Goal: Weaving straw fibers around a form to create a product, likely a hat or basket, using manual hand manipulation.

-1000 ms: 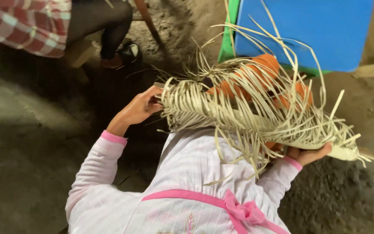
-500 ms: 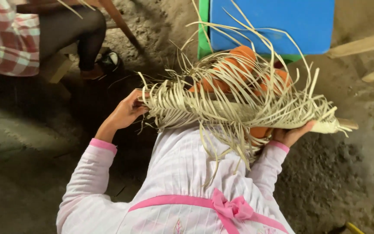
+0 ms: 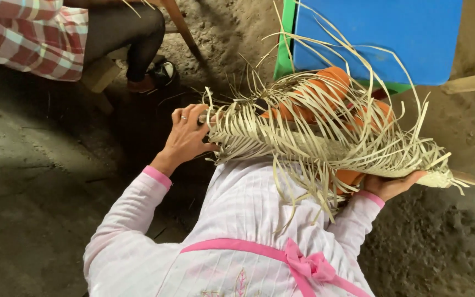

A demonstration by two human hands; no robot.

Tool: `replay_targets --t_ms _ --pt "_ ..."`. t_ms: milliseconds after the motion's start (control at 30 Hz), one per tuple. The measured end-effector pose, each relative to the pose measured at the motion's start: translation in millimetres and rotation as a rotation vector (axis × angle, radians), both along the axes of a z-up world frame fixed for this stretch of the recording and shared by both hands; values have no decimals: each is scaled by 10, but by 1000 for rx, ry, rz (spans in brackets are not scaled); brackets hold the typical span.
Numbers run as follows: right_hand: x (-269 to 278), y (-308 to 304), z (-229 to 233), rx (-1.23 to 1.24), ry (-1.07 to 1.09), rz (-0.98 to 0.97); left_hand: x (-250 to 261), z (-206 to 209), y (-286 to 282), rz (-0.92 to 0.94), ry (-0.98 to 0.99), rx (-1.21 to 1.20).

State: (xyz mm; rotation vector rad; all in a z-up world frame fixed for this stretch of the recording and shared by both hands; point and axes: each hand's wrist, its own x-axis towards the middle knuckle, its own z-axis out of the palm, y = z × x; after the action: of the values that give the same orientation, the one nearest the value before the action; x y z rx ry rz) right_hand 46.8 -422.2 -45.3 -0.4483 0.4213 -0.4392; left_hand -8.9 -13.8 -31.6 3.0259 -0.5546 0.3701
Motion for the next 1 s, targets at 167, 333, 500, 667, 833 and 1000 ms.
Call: replay_targets --t_ms 167,333,500,667,833,1000 --pt "1 34 17 25 -36 -41 83 -43 -26 -93 -50 -64" --pt "-22 3 -23 34 -37 -43 95 -116 -10 -69 107 -80" --pt "-131 98 142 271 -163 -3 89 -175 20 -82 79 -110" --pt "-113 -241 -296 144 -72 65 109 -188 -30 -98 -13 -244" --pt "-191 -395 -504 -88 106 167 57 -279 5 -49 -123 -334" --pt "-264 -592 -604 -204 146 125 -27 -136 37 -27 -189 -330"
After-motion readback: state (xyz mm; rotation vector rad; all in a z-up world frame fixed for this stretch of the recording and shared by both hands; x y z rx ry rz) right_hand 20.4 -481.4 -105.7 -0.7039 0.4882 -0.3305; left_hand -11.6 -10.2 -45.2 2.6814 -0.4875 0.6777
